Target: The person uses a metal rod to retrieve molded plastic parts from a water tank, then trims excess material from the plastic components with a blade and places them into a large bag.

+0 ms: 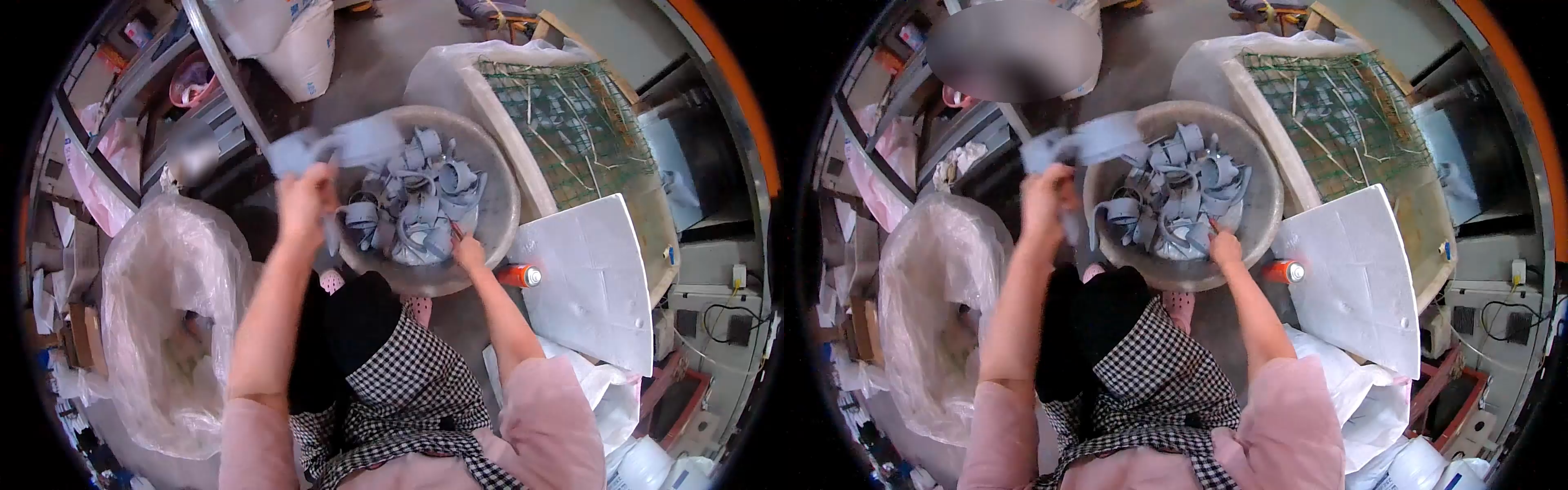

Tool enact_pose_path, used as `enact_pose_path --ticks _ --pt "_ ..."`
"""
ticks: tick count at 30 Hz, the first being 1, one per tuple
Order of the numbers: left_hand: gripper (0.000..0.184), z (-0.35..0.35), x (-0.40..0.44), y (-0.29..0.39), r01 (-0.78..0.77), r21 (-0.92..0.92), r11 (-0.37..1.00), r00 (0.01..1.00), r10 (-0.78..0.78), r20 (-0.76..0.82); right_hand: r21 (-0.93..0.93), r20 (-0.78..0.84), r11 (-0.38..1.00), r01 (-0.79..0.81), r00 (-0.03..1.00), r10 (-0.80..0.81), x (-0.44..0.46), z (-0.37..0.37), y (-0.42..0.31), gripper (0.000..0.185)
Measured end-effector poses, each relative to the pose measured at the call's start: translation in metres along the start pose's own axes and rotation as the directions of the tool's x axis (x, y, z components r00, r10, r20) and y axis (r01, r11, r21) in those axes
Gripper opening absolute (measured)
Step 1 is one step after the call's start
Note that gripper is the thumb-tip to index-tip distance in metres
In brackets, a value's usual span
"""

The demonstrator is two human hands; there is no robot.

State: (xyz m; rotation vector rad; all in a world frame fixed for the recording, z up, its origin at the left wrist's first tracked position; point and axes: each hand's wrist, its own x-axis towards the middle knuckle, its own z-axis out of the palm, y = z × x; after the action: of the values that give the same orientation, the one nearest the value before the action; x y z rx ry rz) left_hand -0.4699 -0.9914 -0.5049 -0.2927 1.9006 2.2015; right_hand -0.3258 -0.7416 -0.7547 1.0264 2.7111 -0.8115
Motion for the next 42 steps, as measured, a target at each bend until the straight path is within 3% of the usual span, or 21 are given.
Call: enact_pose_path --ticks 3,4,7,14,17,18,20,21,22,23,24,25,27,29,30,31,35,37,39,40,42 --pt "0.02 -0.093 -0.018 0.037 -0.149 0.115 0.982 0.983 0.16 -0.094 -0.049 0.151 0.999 0.017 0.988 -0.01 -0.004 0.008 0.014 0.045" --pt "0.018 -0.132 -0.025 0.043 -0.074 0.162 0.984 0.917 0.131 -0.378 -0.078 0.163 0.997 0.005 0.987 0.008 0.002 0.022 0.02 0.051" --pt "0.02 -0.26 -0.064 0.046 -0.135 0.228 0.964 0.783 0.245 -0.572 -0.097 0.197 0.995 0.015 0.98 0.004 0.016 0.056 0.026 0.059" --pt "0.03 -0.496 -0.113 -0.047 0.481 0.527 0.701 0.548 0.229 -0.804 -0.323 0.136 0.926 0.194 0.978 -0.157 0.05 0.105 0.044 0.061" --pt "0.055 -0.53 -0.111 -0.071 0.527 0.526 0.668 0.58 0.169 -0.797 -0.184 0.247 0.963 0.195 0.958 -0.147 0.044 0.042 0.015 0.059" --pt "0.058 -0.539 -0.103 -0.074 0.61 0.575 0.545 0.578 0.19 -0.793 -0.183 0.239 0.964 0.193 0.96 -0.147 0.041 0.024 0.014 0.059" --pt "0.065 -0.512 -0.066 -0.056 0.714 0.694 0.097 0.624 0.363 -0.692 -0.013 0.253 0.942 0.337 0.912 -0.323 0.035 -0.011 0.023 0.059" --pt "0.068 -0.479 -0.044 -0.042 0.621 0.778 0.099 0.683 0.419 -0.598 -0.014 0.242 0.944 0.329 0.917 -0.316 0.027 -0.024 0.025 0.059" --pt "0.06 -0.463 -0.017 -0.044 0.347 0.91 0.228 0.719 0.559 -0.414 -0.099 0.107 0.909 0.404 0.913 -0.394 0.017 -0.037 0.025 0.055" --pt "0.054 -0.391 -0.001 -0.025 0.12 0.938 0.324 0.805 0.521 -0.284 -0.195 -0.023 0.863 0.466 0.878 -0.479 0.01 -0.052 0.019 0.051" --pt "0.047 -0.332 0.017 -0.016 -0.043 0.969 0.244 0.846 0.525 -0.095 -0.18 -0.005 0.89 0.419 0.904 -0.427 0.0 -0.078 0.004 0.049" --pt "0.043 -0.26 0.022 -0.008 -0.2 0.93 0.308 0.874 0.486 0.027 -0.183 -0.015 0.888 0.421 0.902 -0.431 -0.004 -0.091 -0.001 0.049" --pt "0.036 -0.129 0.015 -0.004 -0.422 0.83 0.363 0.877 0.394 0.274 -0.242 -0.143 0.812 0.531 0.808 -0.572 -0.01 -0.113 -0.006 0.055" --pt "0.04 -0.053 0.017 -0.026 -0.632 0.67 0.389 0.773 0.257 0.58 -0.257 -0.229 0.762 0.594 0.729 -0.645 -0.015 -0.129 -0.018 0.046" --pt "0.046 -0.021 0.014 -0.032 -0.611 0.677 0.41 0.771 0.115 0.627 -0.314 -0.343 0.702 0.64 0.613 -0.712 -0.014 -0.133 -0.021 0.04" --pt "0.055 -0.001 0.021 -0.059 -0.669 0.602 0.436 0.715 0.157 0.681 -0.379 -0.441 0.637 0.672 0.474 -0.762 -0.011 -0.138 -0.025 0.035" --pt "0.056 0.067 0.02 -0.08 -0.761 0.459 0.459 0.644 0.445 0.622 -0.272 -0.553 0.519 0.81 0.31 -0.774 -0.023 -0.159 -0.053 0.024" --pt "0.05 0.073 0.02 -0.073 -0.793 0.365 0.487 0.605 0.563 0.564 -0.232 -0.566 0.48 0.846 0.284 -0.774 -0.022 -0.159 -0.059 0.027" --pt "0.033 0.071 0.009 -0.055 -0.293 0.447 0.845 0.847 0.013 0.532 -0.073 -0.619 0.453 0.889 0.316 -0.72 -0.024 -0.16 -0.068 0.027" --pt "0.023 0.068 0.005 -0.062 -0.476 0.453 0.753 0.84 0.237 0.489 -0.072 -0.623 0.452 0.889 0.314 -0.717 -0.023 -0.159 -0.068 0.027" --pt "0.019 0.058 0.008 -0.074 -0.548 0.46 0.699 0.817 0.329 0.475 -0.024 -0.586 0.433 0.901 0.338 -0.736 -0.021 -0.153 -0.071 0.029"
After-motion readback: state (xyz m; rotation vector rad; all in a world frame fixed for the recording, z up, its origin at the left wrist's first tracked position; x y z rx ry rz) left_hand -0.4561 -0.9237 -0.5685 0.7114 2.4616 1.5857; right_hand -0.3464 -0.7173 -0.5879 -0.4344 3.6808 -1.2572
